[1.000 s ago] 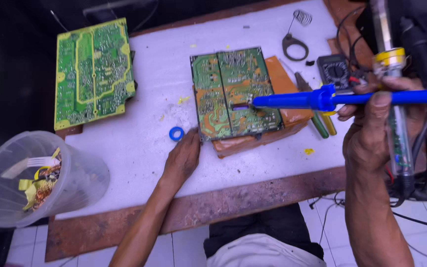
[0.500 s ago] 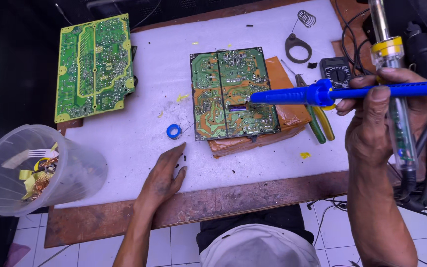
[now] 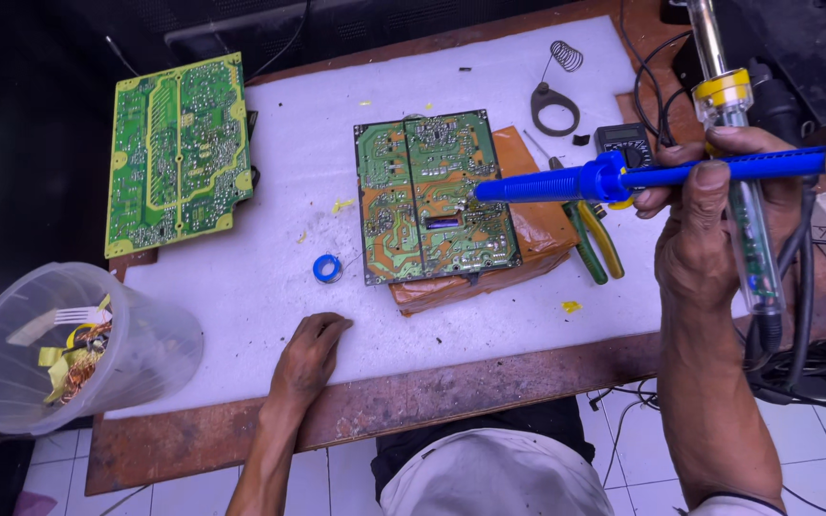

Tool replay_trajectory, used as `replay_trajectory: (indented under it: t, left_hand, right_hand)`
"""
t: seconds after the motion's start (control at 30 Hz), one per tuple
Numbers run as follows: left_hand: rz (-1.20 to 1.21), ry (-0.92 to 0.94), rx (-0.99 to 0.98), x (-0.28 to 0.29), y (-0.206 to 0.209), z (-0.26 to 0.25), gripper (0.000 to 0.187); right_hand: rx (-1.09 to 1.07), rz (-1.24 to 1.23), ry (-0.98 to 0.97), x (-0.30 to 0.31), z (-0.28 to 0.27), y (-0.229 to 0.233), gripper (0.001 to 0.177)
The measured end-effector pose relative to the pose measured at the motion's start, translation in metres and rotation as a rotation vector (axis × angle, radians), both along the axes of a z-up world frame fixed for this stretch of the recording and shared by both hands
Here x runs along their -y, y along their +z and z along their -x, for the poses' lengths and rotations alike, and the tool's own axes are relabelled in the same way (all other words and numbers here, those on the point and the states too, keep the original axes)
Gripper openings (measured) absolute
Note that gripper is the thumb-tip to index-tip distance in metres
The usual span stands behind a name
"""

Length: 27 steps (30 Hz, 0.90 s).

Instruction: The person uses a soldering iron and a blue desoldering pump to work on a green circuit board. They repeatedly heat solder joints with the iron and use the pump to remove molten solder from the board's surface.

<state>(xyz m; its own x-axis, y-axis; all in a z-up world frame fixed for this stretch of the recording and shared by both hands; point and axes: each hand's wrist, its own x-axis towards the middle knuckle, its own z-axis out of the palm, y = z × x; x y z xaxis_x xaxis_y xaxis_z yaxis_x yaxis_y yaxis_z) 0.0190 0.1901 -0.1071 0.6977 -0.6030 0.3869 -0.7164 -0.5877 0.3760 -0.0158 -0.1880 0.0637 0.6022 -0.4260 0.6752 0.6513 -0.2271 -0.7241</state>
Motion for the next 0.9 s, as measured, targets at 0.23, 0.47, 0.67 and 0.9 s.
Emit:
replay_trajectory:
  t: [0.23, 0.47, 0.67, 0.9]
  left_hand:
    - [-0.224, 0.615, 0.785, -0.080, 0.079, -0.008, 0.019]
    - [-0.202, 0.909, 0.574, -0.124, 0.123, -0.040, 0.038]
    - [0.154, 0.439, 0.557, 0.004, 0.166, -0.041, 0.027]
    - [0.295, -0.262, 0.069, 0.159, 0.161, -0.019, 0.085]
  right_hand:
    - [-0.014, -0.020, -0.025, 0.001, -0.008, 0.005, 0.028]
    - [-0.089, 0.027, 0.017, -0.003, -0.004, 0.004, 0.026]
    - [-0.059, 0.031, 0.150, -0.004, -0.012, 0.006, 0.023]
    - [-0.051, -0.076, 0.370, -0.034, -0.013, 0.019, 0.028]
